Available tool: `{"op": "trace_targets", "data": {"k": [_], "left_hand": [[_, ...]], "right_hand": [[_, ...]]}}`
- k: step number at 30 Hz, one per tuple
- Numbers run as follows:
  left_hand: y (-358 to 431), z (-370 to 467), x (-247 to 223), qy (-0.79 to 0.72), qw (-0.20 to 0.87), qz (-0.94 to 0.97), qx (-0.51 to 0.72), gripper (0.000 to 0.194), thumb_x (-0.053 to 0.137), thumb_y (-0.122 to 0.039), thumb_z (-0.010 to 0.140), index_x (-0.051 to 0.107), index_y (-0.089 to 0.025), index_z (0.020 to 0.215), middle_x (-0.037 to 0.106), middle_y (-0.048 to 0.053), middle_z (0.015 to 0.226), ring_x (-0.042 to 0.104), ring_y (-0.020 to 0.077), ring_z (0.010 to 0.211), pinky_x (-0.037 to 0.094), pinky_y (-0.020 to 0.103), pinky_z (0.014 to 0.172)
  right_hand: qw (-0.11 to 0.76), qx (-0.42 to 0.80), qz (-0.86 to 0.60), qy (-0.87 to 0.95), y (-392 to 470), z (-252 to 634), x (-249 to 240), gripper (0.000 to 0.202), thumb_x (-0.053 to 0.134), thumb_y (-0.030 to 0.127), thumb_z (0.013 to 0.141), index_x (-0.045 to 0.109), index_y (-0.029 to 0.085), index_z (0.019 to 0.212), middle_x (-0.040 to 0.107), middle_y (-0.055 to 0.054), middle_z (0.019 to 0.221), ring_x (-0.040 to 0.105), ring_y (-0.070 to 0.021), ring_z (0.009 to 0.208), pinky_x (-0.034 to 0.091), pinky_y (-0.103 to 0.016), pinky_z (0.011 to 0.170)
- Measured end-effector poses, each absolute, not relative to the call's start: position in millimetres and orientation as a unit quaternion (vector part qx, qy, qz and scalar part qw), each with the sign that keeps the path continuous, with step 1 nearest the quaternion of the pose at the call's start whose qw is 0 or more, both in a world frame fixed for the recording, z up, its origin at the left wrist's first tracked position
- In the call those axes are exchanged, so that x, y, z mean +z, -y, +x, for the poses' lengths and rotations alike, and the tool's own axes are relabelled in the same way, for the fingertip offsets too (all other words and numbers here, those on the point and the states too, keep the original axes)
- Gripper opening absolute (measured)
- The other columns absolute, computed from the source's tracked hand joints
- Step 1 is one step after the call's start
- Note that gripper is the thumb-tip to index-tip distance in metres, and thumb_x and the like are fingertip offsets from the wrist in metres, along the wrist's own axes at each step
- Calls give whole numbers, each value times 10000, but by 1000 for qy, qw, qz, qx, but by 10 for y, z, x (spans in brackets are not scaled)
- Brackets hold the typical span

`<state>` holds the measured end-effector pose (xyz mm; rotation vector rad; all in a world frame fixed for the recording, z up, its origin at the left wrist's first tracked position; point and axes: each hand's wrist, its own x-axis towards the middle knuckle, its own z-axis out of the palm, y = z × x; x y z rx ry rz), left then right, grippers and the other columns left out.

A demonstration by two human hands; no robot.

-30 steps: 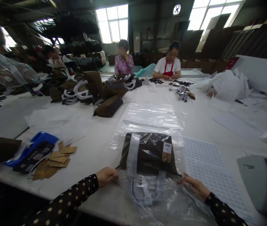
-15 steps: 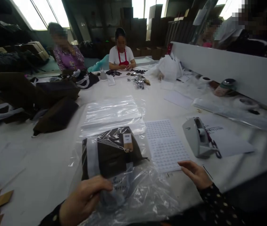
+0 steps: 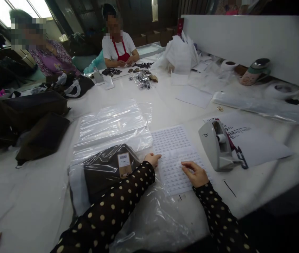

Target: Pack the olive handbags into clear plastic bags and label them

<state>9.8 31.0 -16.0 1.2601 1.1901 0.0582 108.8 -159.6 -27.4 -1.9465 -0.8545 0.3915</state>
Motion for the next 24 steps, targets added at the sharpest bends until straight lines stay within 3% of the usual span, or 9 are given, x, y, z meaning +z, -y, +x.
{"op": "trace_targets", "data": {"k": [5, 8, 12, 14, 16, 20, 24], "left_hand": [[-310, 106, -221, -534, 641, 552, 7, 307, 638, -330, 754, 570, -110, 958, 581, 18, 688, 474, 72, 455, 408, 222, 441], [-303, 109, -223, -523, 627, 577, 27, 297, 669, -349, 715, 587, -112, 874, 574, 25, 651, 478, 81, 447, 399, 230, 440], [-338, 83, -146, -505, 566, 648, 69, 378, 687, -317, 685, 544, -144, 989, 588, 89, 912, 591, 173, 745, 479, 305, 668], [-378, 82, -79, -476, 529, 698, 84, 457, 710, -308, 651, 530, -184, 1053, 522, 109, 1112, 532, 223, 1001, 419, 338, 871], [-424, 109, -25, -435, 506, 741, 75, 511, 763, -312, 569, 560, -210, 1027, 490, 97, 1174, 433, 256, 1141, 319, 334, 985], [-511, 221, -15, -387, 490, 781, -3, 531, 845, -290, 352, 617, -191, 821, 595, 81, 899, 509, 318, 1015, 369, 378, 917], [-544, 277, -66, -364, 508, 778, -67, 289, 807, -301, 428, 590, -193, 585, 580, 21, 627, 584, 255, 779, 454, 328, 727]], "right_hand": [[475, 163, -801, 325, 1393, 1086, -392, 244, 517, 384, 769, 631, 197, 876, 648, -54, 900, 594, -177, 740, 502, -351, 733], [474, 162, -805, 319, 1345, 1084, -370, 238, 525, 389, 762, 635, 199, 854, 647, -45, 838, 584, -164, 675, 505, -325, 671], [477, 146, -808, 315, 1253, 1087, -300, 219, 537, 373, 757, 633, 207, 862, 634, -35, 830, 575, -155, 654, 496, -304, 649], [480, 135, -807, 316, 1198, 1073, -293, 207, 543, 358, 753, 631, 206, 862, 629, -36, 844, 575, -157, 670, 492, -302, 656], [482, 128, -807, 316, 1159, 1050, -316, 200, 535, 349, 759, 627, 202, 860, 628, -42, 844, 571, -160, 671, 489, -304, 649], [486, 120, -805, 318, 1154, 1015, -386, 180, 518, 336, 776, 616, 194, 828, 635, -53, 854, 564, -158, 662, 487, -318, 661], [494, 120, -802, 313, 1160, 1014, -371, 181, 531, 336, 773, 620, 193, 841, 633, -45, 826, 571, -148, 650, 496, -297, 645]]}}
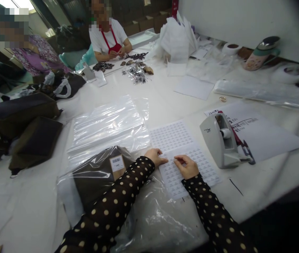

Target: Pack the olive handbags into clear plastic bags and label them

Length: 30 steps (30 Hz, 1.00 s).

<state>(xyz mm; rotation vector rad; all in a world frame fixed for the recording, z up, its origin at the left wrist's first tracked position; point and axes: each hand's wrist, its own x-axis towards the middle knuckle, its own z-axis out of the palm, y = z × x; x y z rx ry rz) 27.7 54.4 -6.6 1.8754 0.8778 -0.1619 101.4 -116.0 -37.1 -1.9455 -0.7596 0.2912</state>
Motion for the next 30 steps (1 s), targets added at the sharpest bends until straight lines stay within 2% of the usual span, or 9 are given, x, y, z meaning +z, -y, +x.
{"op": "trace_targets", "data": {"k": [4, 10, 17, 23, 30], "left_hand": [[-480, 239, -32, -328, 579, 740, -93, 158, 735, -248, 548, 641, -180, 655, 626, -4, 610, 598, 176, 634, 483, 267, 602], [-297, 102, 112, -301, 646, 700, -44, 260, 660, -295, 659, 691, -146, 870, 704, 30, 786, 643, 188, 729, 520, 278, 676], [15, -100, 256, -280, 625, 727, 45, 214, 623, -256, 710, 709, -165, 884, 711, 49, 892, 637, 220, 880, 482, 314, 838], [176, -189, 341, -254, 574, 770, 110, 234, 599, -193, 729, 696, -201, 941, 711, 33, 900, 647, 193, 865, 486, 310, 851], [262, -193, 358, -276, 594, 745, 125, 255, 587, -184, 738, 684, -205, 973, 697, 37, 964, 636, 192, 929, 467, 323, 903]], "right_hand": [[498, 111, -803, 308, 1093, 999, -261, 191, 560, 353, 756, 636, 195, 831, 638, -41, 816, 584, -148, 660, 506, -272, 610], [497, 77, -817, 283, 1013, 861, -100, 198, 620, 352, 731, 671, 184, 821, 656, -35, 785, 606, -146, 643, 521, -260, 605], [507, 50, -816, 272, 1110, 679, 56, 185, 661, 351, 708, 672, 189, 796, 653, -21, 764, 611, -138, 625, 518, -246, 589], [508, 22, -811, 289, 1201, 605, 179, 140, 634, 343, 732, 656, 205, 720, 653, -16, 754, 610, -133, 626, 509, -242, 596], [508, 38, -825, 243, 1231, 565, 267, 142, 645, 359, 711, 659, 217, 714, 685, -18, 781, 638, -165, 659, 509, -267, 645]]}}
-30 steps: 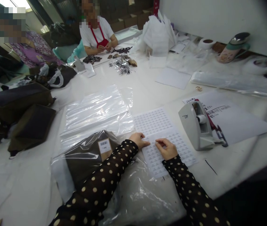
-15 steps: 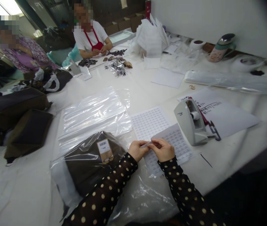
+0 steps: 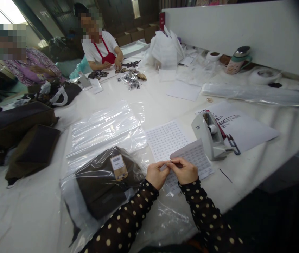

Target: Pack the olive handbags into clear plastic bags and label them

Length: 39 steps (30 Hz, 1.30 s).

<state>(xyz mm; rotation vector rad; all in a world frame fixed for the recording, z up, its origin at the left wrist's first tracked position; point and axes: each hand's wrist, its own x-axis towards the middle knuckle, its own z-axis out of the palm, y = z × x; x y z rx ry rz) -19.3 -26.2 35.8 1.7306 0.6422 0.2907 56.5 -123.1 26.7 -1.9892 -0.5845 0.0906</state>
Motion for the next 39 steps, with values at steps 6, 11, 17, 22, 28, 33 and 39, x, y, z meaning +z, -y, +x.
{"op": "trace_targets", "data": {"k": [6, 11, 17, 22, 28, 33, 39], "left_hand": [[271, -187, 329, -272, 597, 743, 136, 278, 564, -194, 761, 663, -221, 1019, 690, 23, 989, 624, 185, 962, 455, 314, 916], [273, -186, 314, -272, 597, 741, 142, 290, 549, -194, 773, 652, -237, 1040, 690, 13, 989, 629, 184, 945, 463, 319, 903], [261, -175, 318, -273, 606, 731, 154, 299, 532, -185, 775, 649, -216, 1048, 682, 18, 1014, 603, 190, 1007, 453, 310, 916], [251, -174, 321, -270, 620, 718, 162, 294, 534, -161, 766, 660, -208, 1028, 693, 18, 982, 618, 193, 970, 463, 319, 903], [266, -190, 273, -280, 612, 722, 159, 276, 535, -203, 783, 656, -208, 1031, 683, 15, 1012, 621, 192, 964, 454, 350, 917], [268, -211, 263, -289, 609, 721, 161, 257, 542, -237, 785, 665, -199, 1008, 690, 13, 994, 621, 184, 963, 457, 324, 908], [275, -212, 251, -296, 605, 721, 164, 253, 522, -242, 799, 666, -198, 1002, 689, 3, 998, 625, 179, 945, 466, 318, 893]], "right_hand": [[563, 110, -797, 188, 1181, 555, 228, 183, 656, 363, 675, 640, 205, 765, 688, -35, 835, 648, -178, 698, 529, -293, 674], [545, 134, -808, 178, 1159, 574, 220, 211, 641, 367, 677, 659, 205, 811, 684, -32, 772, 644, -187, 700, 521, -307, 685], [573, 168, -787, 157, 1122, 568, 146, 204, 654, 410, 647, 629, 212, 689, 679, -44, 911, 643, -199, 739, 511, -323, 720], [607, 195, -760, 130, 1075, 564, 74, 338, 681, 435, 614, 633, 191, 843, 677, -55, 782, 643, -211, 707, 523, -334, 690], [592, 192, -770, 138, 1088, 584, 101, 279, 683, 424, 620, 609, 197, 764, 669, -42, 745, 639, -212, 696, 517, -341, 688], [581, 177, -781, 149, 1081, 571, 108, 257, 682, 429, 619, 570, 199, 642, 671, -56, 852, 632, -205, 725, 509, -347, 731], [636, 200, -735, 124, 1045, 548, 63, 326, 698, 411, 607, 595, 185, 819, 668, -66, 832, 637, -205, 748, 524, -346, 727]]}}
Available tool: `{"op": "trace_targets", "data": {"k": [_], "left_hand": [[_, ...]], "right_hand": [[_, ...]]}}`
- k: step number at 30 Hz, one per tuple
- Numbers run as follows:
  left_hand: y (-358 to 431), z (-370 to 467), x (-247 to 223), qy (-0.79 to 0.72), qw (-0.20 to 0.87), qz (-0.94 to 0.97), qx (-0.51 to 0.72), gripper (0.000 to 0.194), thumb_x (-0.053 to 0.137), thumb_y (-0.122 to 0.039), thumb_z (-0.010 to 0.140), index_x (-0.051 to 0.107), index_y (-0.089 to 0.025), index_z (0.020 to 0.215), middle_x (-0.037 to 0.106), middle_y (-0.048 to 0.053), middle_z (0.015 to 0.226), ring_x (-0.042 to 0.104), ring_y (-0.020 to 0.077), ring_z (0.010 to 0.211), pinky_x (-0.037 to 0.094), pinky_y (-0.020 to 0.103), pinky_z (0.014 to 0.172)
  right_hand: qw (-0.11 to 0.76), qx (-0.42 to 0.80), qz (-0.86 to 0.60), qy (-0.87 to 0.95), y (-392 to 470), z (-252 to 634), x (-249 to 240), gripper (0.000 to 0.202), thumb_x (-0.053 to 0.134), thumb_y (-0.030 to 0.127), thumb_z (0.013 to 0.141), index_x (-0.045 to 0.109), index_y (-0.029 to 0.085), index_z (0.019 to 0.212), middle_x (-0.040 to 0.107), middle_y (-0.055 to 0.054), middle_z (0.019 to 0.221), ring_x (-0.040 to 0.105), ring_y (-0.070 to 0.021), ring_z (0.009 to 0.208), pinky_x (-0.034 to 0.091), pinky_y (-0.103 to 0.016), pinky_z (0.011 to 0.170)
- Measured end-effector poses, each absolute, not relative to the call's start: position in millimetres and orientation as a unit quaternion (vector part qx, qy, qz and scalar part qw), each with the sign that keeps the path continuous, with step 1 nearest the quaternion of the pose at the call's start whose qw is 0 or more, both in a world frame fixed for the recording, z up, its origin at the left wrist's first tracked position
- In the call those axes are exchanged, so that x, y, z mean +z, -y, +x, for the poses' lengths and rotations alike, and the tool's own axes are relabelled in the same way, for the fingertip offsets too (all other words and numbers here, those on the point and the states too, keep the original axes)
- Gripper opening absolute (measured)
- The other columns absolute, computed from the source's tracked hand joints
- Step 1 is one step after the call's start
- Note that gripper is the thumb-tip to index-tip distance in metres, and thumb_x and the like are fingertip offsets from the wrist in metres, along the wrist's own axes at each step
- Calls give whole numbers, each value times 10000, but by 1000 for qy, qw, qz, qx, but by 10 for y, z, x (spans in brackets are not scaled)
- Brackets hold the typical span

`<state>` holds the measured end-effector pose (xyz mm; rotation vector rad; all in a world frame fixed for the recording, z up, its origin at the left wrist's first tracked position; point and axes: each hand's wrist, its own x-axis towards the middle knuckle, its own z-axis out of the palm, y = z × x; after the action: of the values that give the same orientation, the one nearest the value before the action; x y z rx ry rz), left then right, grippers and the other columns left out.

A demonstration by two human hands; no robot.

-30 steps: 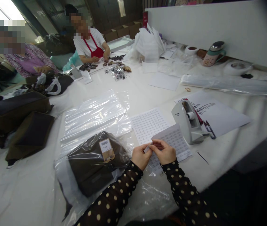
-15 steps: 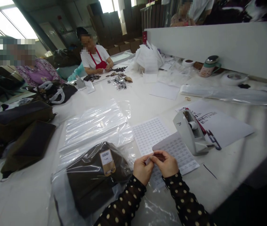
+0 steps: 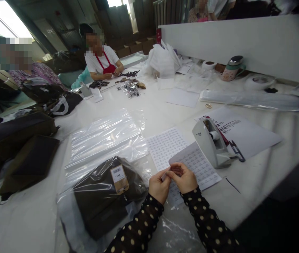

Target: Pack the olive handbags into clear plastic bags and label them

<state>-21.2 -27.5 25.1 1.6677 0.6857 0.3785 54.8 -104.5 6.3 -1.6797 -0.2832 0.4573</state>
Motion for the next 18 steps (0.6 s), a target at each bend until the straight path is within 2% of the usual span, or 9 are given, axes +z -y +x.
{"op": "trace_targets", "data": {"k": [4, 9, 15, 18], "left_hand": [[293, -206, 246, -294, 608, 717, 172, 260, 516, -241, 809, 655, -196, 1025, 687, 9, 1004, 613, 176, 975, 452, 316, 915], [302, -209, 246, -293, 608, 719, 168, 288, 507, -268, 825, 625, -198, 1077, 666, 18, 1058, 601, 178, 1003, 452, 325, 924], [292, -238, 204, -279, 604, 728, 165, 295, 487, -249, 836, 614, -212, 1100, 647, 21, 1099, 571, 190, 1060, 439, 338, 944], [207, -195, 136, -283, 583, 747, 151, 290, 473, -212, 826, 631, -220, 1070, 663, 15, 1064, 597, 188, 1013, 461, 339, 918]], "right_hand": [[610, 201, -756, 126, 1043, 548, 40, 323, 695, 403, 610, 624, 176, 830, 676, -66, 784, 642, -210, 718, 523, -359, 730], [625, 195, -746, 124, 1039, 530, 34, 269, 680, 428, 613, 559, 194, 671, 667, -85, 941, 644, -213, 756, 520, -361, 748], [595, 188, -766, 154, 1075, 564, 51, 271, 582, 475, 700, 600, 206, 722, 668, -73, 942, 636, -213, 802, 501, -357, 786], [622, 249, -729, 140, 1101, 642, 40, 265, 615, 455, 670, 595, 190, 683, 663, -81, 961, 618, -227, 868, 483, -372, 832]]}}
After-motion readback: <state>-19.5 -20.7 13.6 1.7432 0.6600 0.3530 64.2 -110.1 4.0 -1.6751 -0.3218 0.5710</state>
